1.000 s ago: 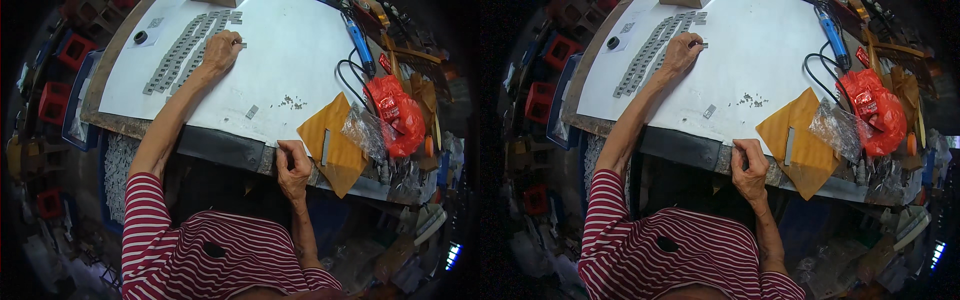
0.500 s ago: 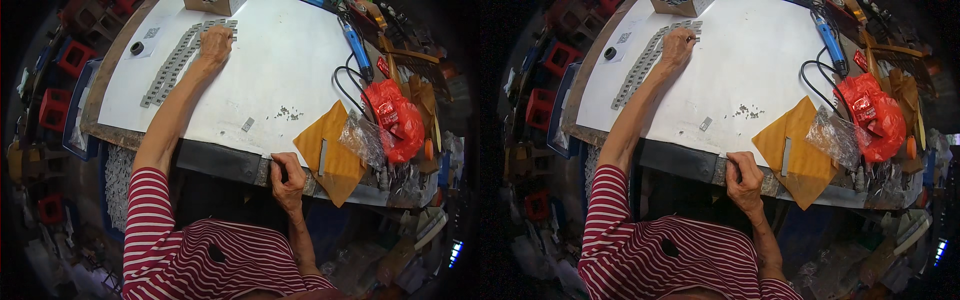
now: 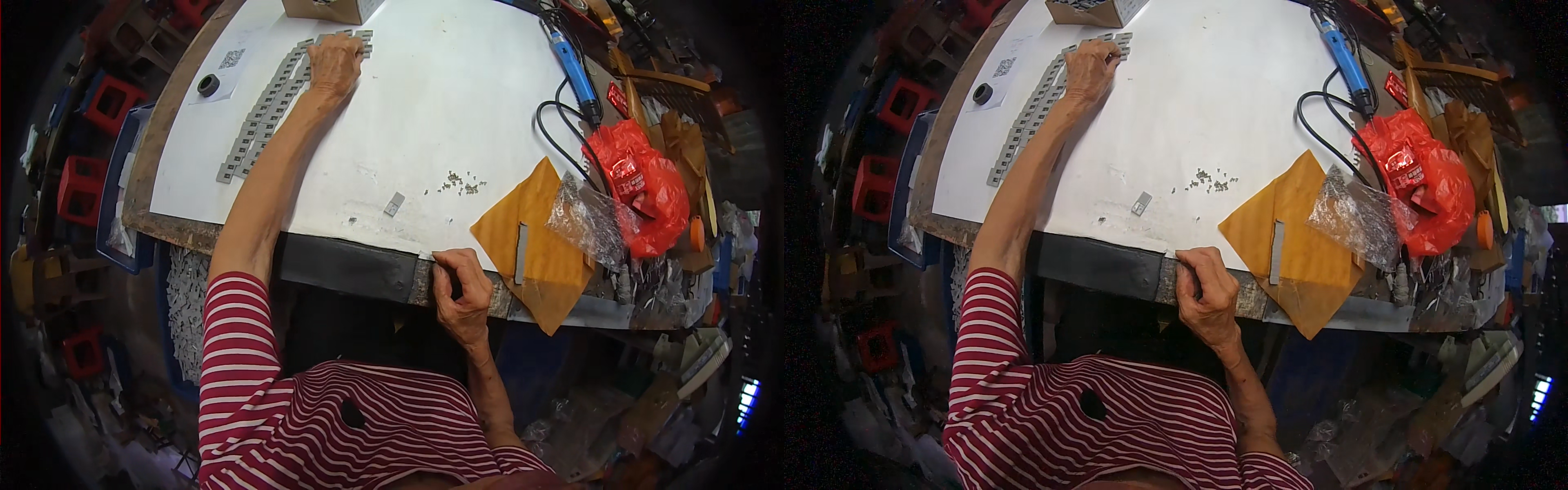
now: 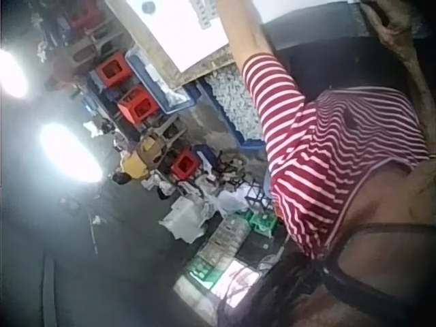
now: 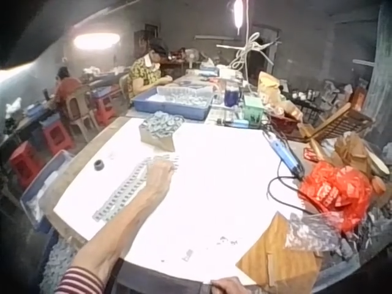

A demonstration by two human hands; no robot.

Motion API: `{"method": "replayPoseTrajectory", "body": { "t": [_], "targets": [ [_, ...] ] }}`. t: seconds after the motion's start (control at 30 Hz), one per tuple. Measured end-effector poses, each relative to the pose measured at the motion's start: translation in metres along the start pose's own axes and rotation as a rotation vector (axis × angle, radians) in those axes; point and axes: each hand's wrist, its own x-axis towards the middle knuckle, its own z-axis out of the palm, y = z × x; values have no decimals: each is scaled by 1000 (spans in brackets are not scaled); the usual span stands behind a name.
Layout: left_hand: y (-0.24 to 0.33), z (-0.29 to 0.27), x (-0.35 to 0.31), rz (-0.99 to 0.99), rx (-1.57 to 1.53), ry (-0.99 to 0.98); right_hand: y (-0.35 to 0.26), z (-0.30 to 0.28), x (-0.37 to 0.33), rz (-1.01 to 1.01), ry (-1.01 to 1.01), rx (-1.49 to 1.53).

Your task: Assembling small electronic or hardware components by inserting metal pins into plastic bases.

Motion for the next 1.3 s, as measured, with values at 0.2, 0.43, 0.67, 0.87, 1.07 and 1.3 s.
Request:
{"method": "replayPoseTrajectory", "body": {
  "t": [0.2,0.43,0.67,0.87,1.07,1.3],
  "targets": [
    [-2,-3,-8,85,6,48,0,1,0,19,-1,-3],
    [21,-48,-47,173,-485,-98,2,2,2,-17,15,37],
    [91,-119,-105,30,-757,-517,5,-3,-5,-89,14,14],
    [99,-131,-129,51,-707,-502,-15,-18,-14,-6,-34,46],
    [100,-132,-129,2,-714,-538,-16,-65,-6,170,26,-111],
    [102,-143,-130,-224,-818,-640,34,-107,35,237,-34,-379]
  ]
}}
